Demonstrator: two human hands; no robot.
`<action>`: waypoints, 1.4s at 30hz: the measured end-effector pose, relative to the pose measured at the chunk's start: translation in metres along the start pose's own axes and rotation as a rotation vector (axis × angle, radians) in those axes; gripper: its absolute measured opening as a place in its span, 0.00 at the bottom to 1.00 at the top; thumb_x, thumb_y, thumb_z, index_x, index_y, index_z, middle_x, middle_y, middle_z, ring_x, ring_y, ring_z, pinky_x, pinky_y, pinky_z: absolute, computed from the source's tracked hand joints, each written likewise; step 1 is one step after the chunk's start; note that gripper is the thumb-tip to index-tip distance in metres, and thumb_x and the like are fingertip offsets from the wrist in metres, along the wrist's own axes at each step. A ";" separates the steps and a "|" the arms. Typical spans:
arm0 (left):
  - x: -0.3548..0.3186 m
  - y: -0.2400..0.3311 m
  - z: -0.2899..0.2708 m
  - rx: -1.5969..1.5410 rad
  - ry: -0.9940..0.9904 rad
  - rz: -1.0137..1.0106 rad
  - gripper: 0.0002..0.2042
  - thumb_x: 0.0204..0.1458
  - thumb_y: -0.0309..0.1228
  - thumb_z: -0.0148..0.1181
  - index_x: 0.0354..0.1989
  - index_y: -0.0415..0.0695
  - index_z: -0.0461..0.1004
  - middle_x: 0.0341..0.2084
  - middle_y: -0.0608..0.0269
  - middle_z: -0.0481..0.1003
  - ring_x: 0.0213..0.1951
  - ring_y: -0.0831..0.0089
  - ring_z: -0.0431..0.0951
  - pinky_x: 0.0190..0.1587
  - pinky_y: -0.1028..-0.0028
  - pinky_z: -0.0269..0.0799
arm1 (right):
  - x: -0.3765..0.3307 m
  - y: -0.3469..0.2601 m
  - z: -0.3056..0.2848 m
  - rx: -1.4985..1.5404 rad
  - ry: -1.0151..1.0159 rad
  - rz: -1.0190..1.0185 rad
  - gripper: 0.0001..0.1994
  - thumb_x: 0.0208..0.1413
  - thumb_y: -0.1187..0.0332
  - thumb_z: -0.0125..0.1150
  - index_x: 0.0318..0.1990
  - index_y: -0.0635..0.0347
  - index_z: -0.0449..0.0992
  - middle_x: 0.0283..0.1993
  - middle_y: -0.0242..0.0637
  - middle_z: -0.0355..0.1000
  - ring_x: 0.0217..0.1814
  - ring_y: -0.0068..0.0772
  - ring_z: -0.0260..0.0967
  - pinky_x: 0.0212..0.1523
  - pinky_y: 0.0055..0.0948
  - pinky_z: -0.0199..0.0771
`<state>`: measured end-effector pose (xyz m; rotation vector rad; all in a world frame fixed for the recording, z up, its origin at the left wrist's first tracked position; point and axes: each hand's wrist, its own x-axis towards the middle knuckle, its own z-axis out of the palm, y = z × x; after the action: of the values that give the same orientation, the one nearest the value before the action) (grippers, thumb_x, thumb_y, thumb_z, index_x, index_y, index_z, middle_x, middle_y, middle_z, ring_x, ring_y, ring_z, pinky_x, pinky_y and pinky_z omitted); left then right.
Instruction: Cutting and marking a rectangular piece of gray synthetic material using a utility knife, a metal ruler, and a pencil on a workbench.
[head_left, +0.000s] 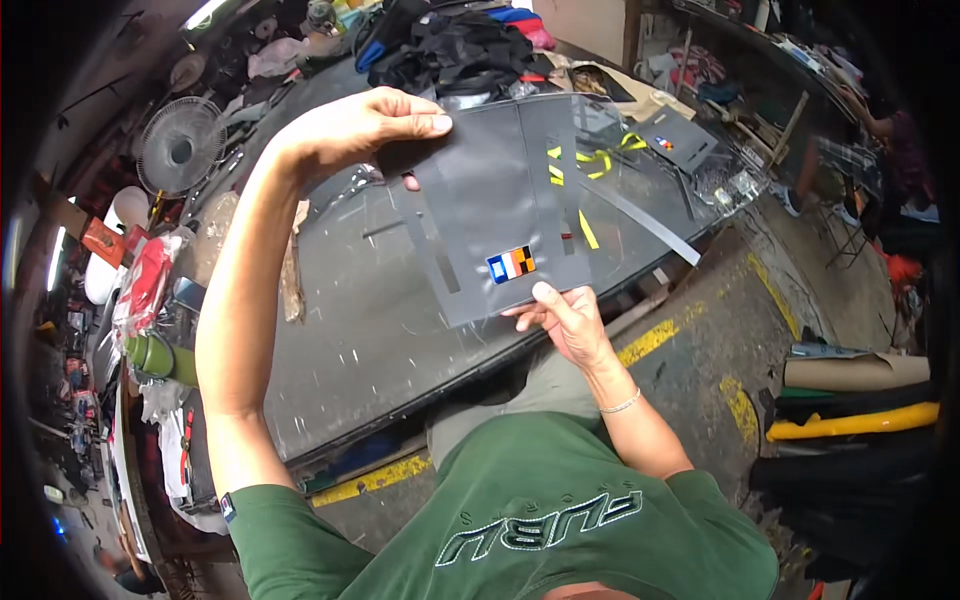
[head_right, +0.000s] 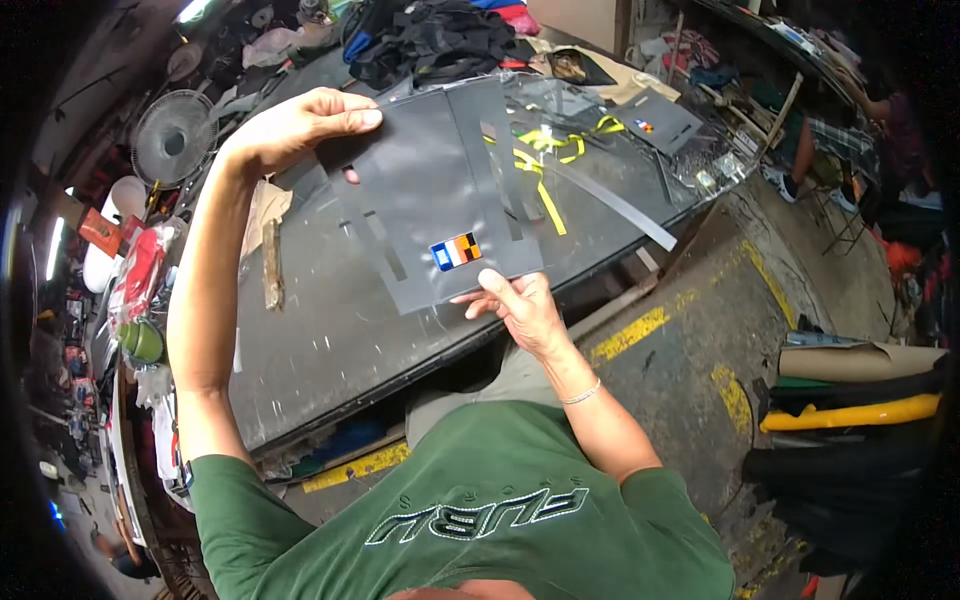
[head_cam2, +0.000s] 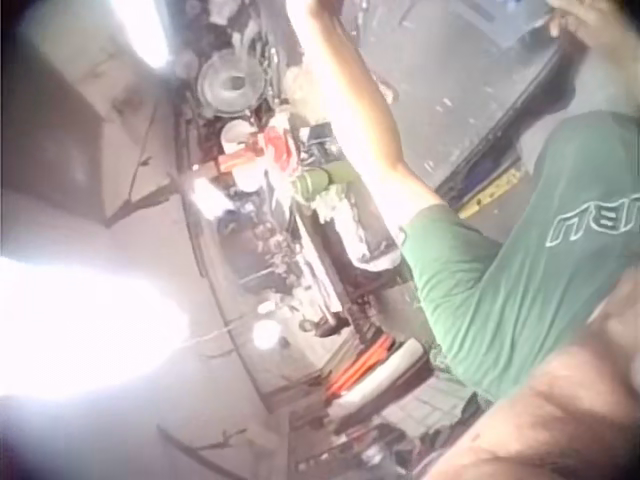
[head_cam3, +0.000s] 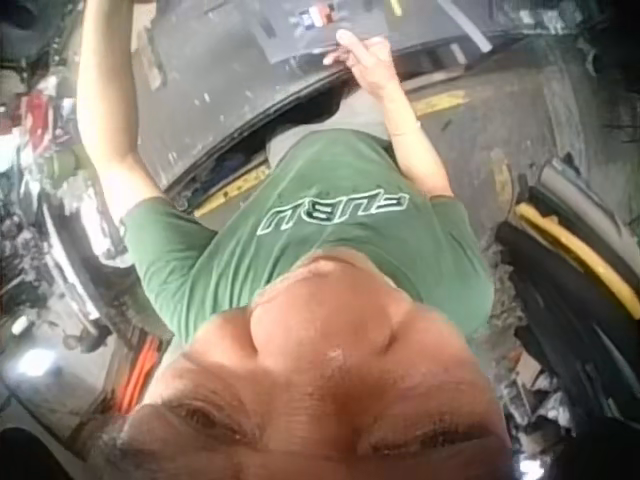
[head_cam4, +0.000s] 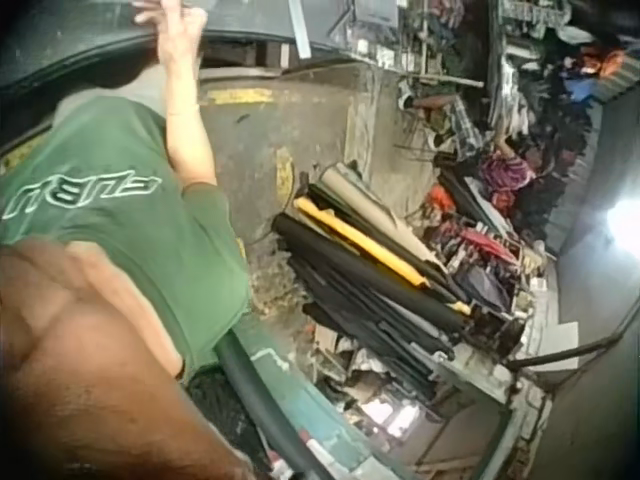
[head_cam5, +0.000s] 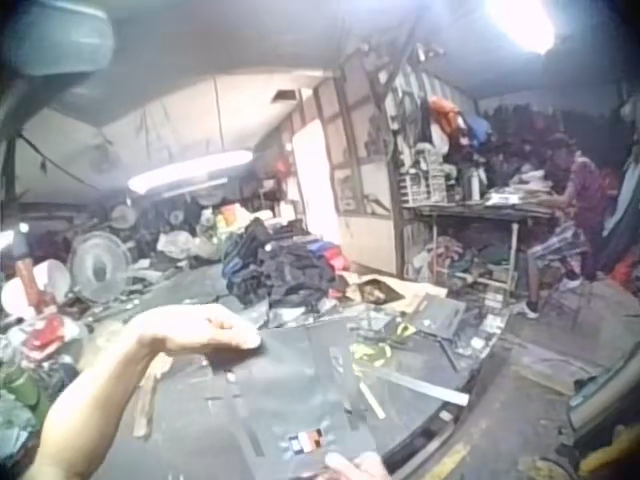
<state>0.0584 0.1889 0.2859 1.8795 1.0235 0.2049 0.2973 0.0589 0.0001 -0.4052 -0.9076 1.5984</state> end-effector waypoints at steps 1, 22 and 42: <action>0.002 0.006 -0.002 0.019 -0.014 0.029 0.17 0.66 0.45 0.61 0.46 0.42 0.81 0.32 0.79 0.78 0.34 0.88 0.77 0.39 0.76 0.81 | 0.005 -0.004 0.002 -0.073 0.018 0.010 0.13 0.67 0.66 0.63 0.51 0.68 0.79 0.41 0.44 0.81 0.40 0.41 0.84 0.35 0.33 0.85; 0.005 -0.009 -0.031 -0.030 0.174 0.139 0.24 0.62 0.51 0.64 0.55 0.44 0.77 0.47 0.58 0.83 0.44 0.70 0.86 0.47 0.72 0.82 | 0.015 -0.044 -0.004 -0.232 0.186 -0.232 0.11 0.69 0.70 0.59 0.42 0.72 0.79 0.37 0.47 0.81 0.35 0.48 0.84 0.33 0.34 0.89; 0.015 -0.254 0.018 0.567 0.421 -0.250 0.33 0.56 0.56 0.67 0.59 0.40 0.77 0.57 0.45 0.78 0.61 0.52 0.78 0.62 0.61 0.72 | 0.054 -0.082 -0.042 -0.141 0.389 -0.383 0.15 0.69 0.66 0.61 0.36 0.75 0.80 0.36 0.60 0.81 0.37 0.48 0.85 0.37 0.36 0.86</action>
<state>-0.0659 0.2380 0.0690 2.2334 1.7328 0.1777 0.3685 0.1243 0.0461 -0.5798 -0.7447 1.0619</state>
